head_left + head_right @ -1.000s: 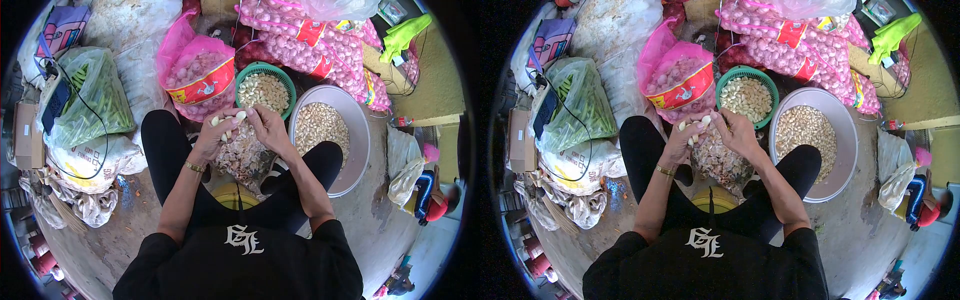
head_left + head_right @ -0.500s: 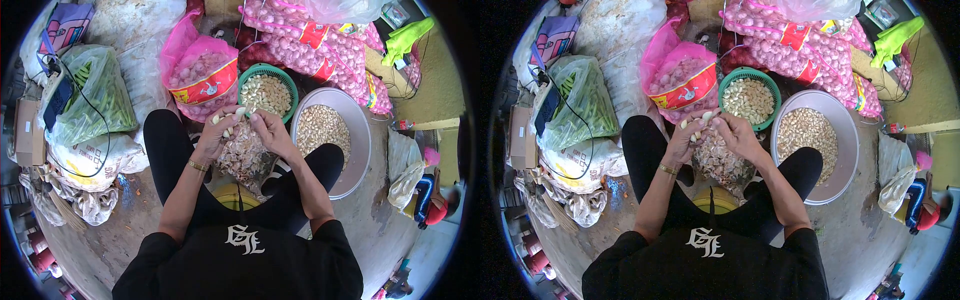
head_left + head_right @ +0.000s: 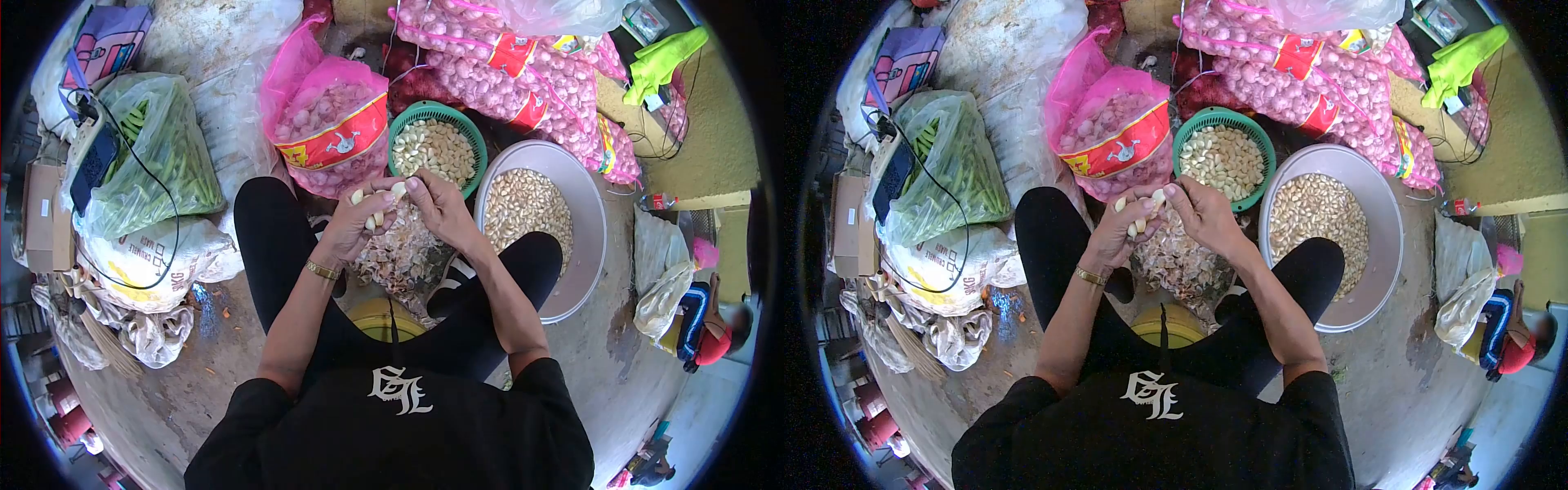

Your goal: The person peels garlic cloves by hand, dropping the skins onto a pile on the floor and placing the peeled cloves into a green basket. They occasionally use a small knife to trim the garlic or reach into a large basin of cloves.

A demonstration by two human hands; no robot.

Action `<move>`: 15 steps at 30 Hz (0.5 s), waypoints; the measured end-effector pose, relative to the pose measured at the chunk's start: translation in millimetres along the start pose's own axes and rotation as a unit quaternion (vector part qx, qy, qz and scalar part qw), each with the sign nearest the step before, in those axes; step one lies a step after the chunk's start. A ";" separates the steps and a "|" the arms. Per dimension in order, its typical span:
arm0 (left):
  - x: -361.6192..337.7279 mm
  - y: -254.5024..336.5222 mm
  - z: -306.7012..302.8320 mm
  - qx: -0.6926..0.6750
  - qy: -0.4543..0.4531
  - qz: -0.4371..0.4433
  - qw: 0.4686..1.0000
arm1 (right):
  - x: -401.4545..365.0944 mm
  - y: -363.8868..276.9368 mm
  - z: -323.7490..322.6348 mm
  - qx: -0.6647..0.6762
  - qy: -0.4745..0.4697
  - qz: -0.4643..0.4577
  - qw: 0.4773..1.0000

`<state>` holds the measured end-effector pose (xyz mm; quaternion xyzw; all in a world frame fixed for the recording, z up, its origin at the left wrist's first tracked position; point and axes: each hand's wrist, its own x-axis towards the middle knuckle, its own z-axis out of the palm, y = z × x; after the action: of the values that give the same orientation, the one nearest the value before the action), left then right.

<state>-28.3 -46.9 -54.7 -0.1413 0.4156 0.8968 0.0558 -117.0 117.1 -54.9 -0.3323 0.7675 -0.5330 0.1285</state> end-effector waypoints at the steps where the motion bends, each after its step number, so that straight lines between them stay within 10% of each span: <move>1: -0.3 0.3 -1.2 0.000 -0.009 -0.002 1.000 | 0.0 1.1 -0.1 0.007 -0.010 -0.001 1.000; 15: 7.3 -8.4 -4.3 -0.060 0.032 0.023 0.997 | -4.6 -15.1 1.0 -0.119 -0.047 -0.060 0.990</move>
<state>-32.6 -44.8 -65.7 -0.1639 0.3656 0.9161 0.0134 -107.4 116.1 -42.4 -0.4151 0.7971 -0.4289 0.0915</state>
